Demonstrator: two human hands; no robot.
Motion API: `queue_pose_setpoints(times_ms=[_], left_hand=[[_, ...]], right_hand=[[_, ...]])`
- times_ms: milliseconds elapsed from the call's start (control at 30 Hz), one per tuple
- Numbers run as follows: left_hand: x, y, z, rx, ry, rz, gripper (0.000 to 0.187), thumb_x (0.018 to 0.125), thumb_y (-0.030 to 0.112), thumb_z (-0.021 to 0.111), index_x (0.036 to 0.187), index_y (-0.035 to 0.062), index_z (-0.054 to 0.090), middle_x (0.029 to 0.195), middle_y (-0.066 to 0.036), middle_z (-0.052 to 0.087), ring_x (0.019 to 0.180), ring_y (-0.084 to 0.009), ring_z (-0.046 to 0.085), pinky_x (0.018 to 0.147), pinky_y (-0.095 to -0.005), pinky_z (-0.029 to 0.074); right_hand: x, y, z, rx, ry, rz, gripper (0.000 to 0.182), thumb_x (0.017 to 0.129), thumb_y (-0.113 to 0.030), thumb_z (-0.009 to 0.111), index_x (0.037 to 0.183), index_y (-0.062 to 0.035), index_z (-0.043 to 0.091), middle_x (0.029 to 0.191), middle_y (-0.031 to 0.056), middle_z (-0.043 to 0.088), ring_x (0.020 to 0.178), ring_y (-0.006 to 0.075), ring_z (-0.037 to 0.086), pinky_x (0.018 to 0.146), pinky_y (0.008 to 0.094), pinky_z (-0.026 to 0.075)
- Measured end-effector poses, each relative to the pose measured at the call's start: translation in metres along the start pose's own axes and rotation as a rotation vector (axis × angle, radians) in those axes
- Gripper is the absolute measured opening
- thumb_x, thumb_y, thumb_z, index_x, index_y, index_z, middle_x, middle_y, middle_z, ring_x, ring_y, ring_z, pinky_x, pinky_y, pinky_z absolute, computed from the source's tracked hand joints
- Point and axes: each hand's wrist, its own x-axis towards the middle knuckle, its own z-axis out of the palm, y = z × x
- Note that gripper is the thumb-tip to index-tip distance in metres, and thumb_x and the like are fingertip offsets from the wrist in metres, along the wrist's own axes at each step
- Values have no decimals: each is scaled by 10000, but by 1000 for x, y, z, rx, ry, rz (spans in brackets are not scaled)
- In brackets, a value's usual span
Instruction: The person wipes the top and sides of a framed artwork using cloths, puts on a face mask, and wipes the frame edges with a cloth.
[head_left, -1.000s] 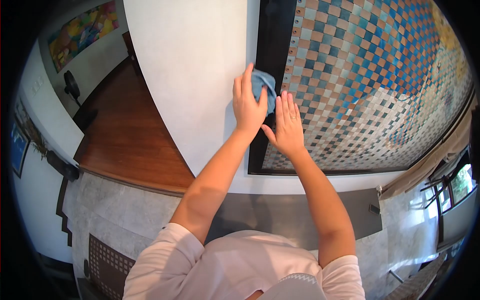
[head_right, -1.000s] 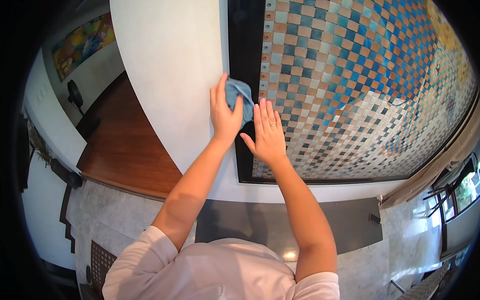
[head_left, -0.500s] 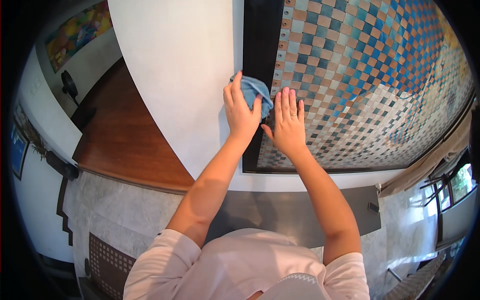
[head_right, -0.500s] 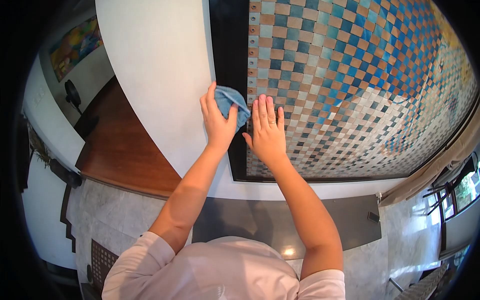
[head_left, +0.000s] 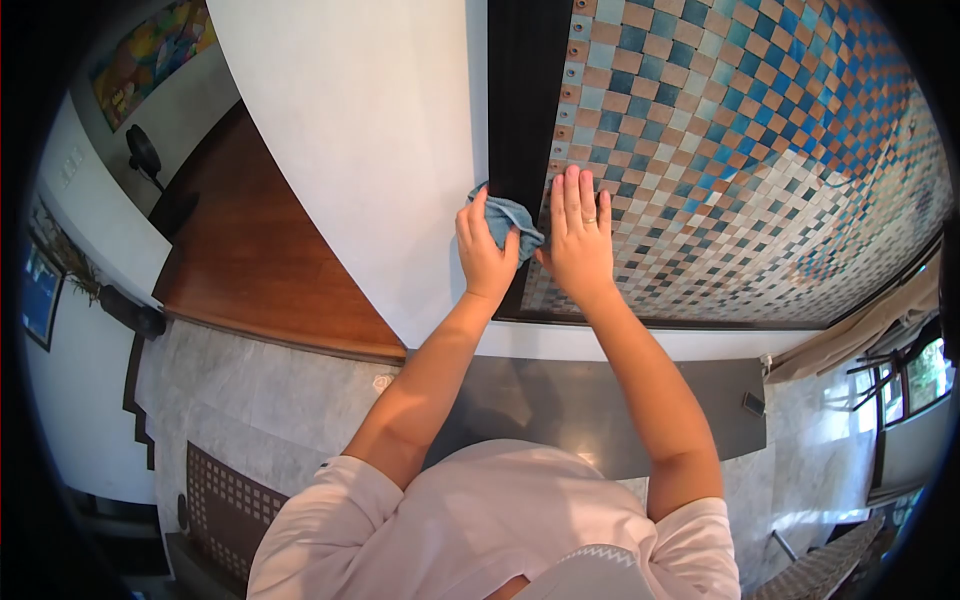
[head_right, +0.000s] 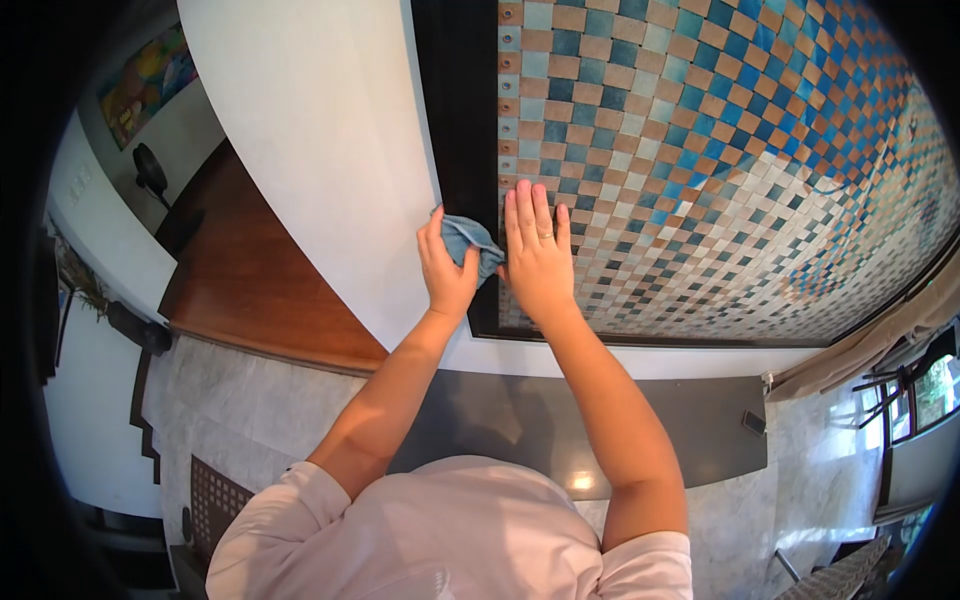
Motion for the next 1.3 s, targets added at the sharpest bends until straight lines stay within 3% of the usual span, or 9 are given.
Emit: queue_pose_setpoints(times_ms=[100, 233, 467, 567, 767, 867, 1100, 1300], left_hand=[[-12, -6, 0, 22, -30, -22, 629, 750, 58, 648, 1316, 1, 380, 1135, -194, 453, 1050, -370, 478, 914, -425, 400], [-26, -13, 1, 41, -62, -46, 643, 754, 51, 642, 1328, 1, 356, 1137, -195, 449, 1051, -372, 478, 918, -420, 398], [-40, -23, 2, 34, -82, -76, 634, 732, 60, 645, 1306, 9, 382, 1120, -194, 458, 1053, -383, 469, 914, -444, 395], [-49, -27, 2, 41, -105, -96, 630, 727, 58, 644, 1299, 9, 384, 1120, -197, 459, 1053, -386, 469, 915, -443, 394], [-69, -41, 3, 72, -149, -125, 627, 720, 57, 647, 1290, 10, 389, 1129, -199, 462, 1055, -387, 474, 915, -438, 396], [-76, -47, 3, 88, -156, -107, 627, 717, 58, 649, 1287, 9, 390, 1138, -203, 464, 1062, -389, 474, 918, -434, 398], [-72, -41, -6, 3, -190, -200, 646, 724, 51, 658, 1313, 27, 394, 1171, -186, 472, 1103, -370, 475, 939, -415, 402], [-61, -32, -8, -21, -165, -200, 654, 738, 54, 659, 1334, 45, 389, 1220, -180, 460, 1141, -364, 465, 968, -404, 393]], right_hand=[[-13, -7, 14, 33, 36, -22, 1129, 544, -322, 828, 1425, 48, 227, 1511, 218, 162, 1420, 338, 132, 1115, 516, 167], [-26, -15, 25, -13, -94, 21, 1075, 618, -404, 781, 1447, -4, 226, 1536, 155, 129, 1433, 288, 90, 1142, 467, 126], [-40, -24, 37, -4, -147, 46, 1025, 656, -376, 759, 1446, -2, 225, 1537, 153, 129, 1433, 282, 90, 1139, 459, 142], [-48, -25, 49, 22, -90, 14, 1083, 592, -319, 809, 1427, 44, 222, 1514, 209, 154, 1420, 333, 123, 1125, 492, 168], [-63, -29, 63, -7, -135, 15, 1044, 618, -309, 789, 1425, 46, 230, 1512, 211, 157, 1420, 333, 121, 1125, 489, 171], [-63, -32, 64, -3, -195, 66, 876, 726, -259, 667, 1440, 11, 237, 1537, 152, 136, 1434, 286, 92, 1130, 461, 171], [-64, -34, 59, 9, -237, 68, 882, 723, -258, 667, 1443, 7, 231, 1535, 157, 139, 1433, 285, 98, 1130, 458, 175], [-77, -34, 63, 2, -250, 67, 823, 761, -236, 629, 1453, -28, 235, 1540, 105, 158, 1432, 258, 111, 1125, 472, 176]])
